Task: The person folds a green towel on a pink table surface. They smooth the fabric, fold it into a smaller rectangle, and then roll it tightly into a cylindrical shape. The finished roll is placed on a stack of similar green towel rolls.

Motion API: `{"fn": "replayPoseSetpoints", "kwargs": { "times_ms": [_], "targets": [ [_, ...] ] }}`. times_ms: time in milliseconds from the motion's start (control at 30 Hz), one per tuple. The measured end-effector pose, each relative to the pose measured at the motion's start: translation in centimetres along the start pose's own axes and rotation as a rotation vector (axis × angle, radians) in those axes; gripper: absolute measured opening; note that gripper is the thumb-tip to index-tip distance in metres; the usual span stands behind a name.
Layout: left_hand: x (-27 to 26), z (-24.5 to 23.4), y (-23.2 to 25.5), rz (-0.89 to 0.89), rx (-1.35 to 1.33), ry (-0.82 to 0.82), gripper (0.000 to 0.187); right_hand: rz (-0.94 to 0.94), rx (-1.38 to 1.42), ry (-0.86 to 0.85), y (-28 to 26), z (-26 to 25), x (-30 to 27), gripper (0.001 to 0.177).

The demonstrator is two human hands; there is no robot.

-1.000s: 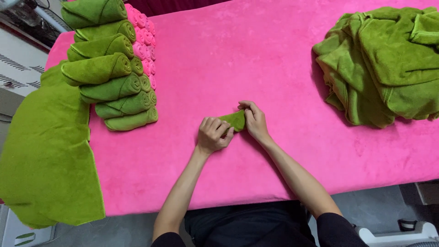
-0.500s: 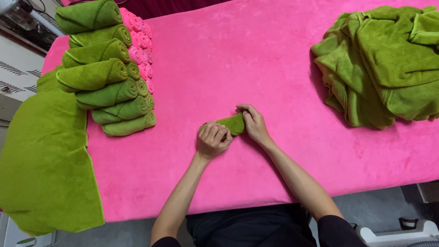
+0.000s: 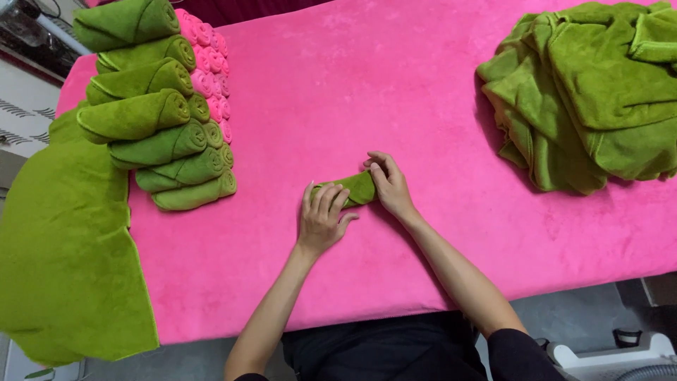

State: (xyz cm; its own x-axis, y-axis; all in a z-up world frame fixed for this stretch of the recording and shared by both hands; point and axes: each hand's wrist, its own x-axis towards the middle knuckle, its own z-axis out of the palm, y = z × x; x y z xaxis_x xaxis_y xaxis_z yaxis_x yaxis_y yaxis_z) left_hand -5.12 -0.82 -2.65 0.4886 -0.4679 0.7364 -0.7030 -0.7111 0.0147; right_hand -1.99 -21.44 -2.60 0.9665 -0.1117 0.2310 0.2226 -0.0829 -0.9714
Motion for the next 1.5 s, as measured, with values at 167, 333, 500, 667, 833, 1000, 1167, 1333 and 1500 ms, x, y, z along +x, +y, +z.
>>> {"fn": "replayPoseSetpoints", "kwargs": {
  "times_ms": [167,333,500,667,833,1000,1167,1333,1500],
  "targets": [
    [0.1,0.7,-0.7,-0.013,-0.015,0.014,0.057,-0.010,-0.019,0.014,-0.7,-0.2,-0.1,0.032],
    [1.7,1.0,-2.8,-0.073,-0.071,-0.108,0.069,-0.043,-0.097,0.027,-1.0,-0.5,-0.2,0.036],
    [3.3,0.7,-3.3,-0.109,-0.113,-0.171,0.084,-0.189,-0.256,0.051,-1.0,-1.1,0.1,0.030],
    [4.9,1.2,-4.7,-0.153,-0.228,-0.199,0.065,-0.425,-0.555,0.009,-2.2,-1.7,0.1,0.025],
    [4.8,1.5,-5.3,-0.168,-0.246,-0.299,0.059,-0.576,-0.737,-0.102,-1.6,-1.3,-0.2,0.043],
    [3.1,3.0,-5.7,-0.116,-0.167,-0.272,0.065,-0.606,-0.839,-0.158,-1.7,-0.9,-0.5,0.049],
    [5.0,-1.8,-3.4,-0.072,-0.141,-0.328,0.061,-0.684,-0.778,-0.212,-4.4,-2.5,-1.5,0.040],
    [6.0,-3.9,-2.7,-0.331,-0.535,-0.712,0.062,-0.384,-0.470,-0.490,-6.0,-3.0,-1.3,0.030],
    [6.7,-4.3,-3.3,-0.447,-0.623,-0.780,0.066,-0.333,-0.463,-0.498,-6.8,-2.9,-1.1,0.035]
  ]
}}
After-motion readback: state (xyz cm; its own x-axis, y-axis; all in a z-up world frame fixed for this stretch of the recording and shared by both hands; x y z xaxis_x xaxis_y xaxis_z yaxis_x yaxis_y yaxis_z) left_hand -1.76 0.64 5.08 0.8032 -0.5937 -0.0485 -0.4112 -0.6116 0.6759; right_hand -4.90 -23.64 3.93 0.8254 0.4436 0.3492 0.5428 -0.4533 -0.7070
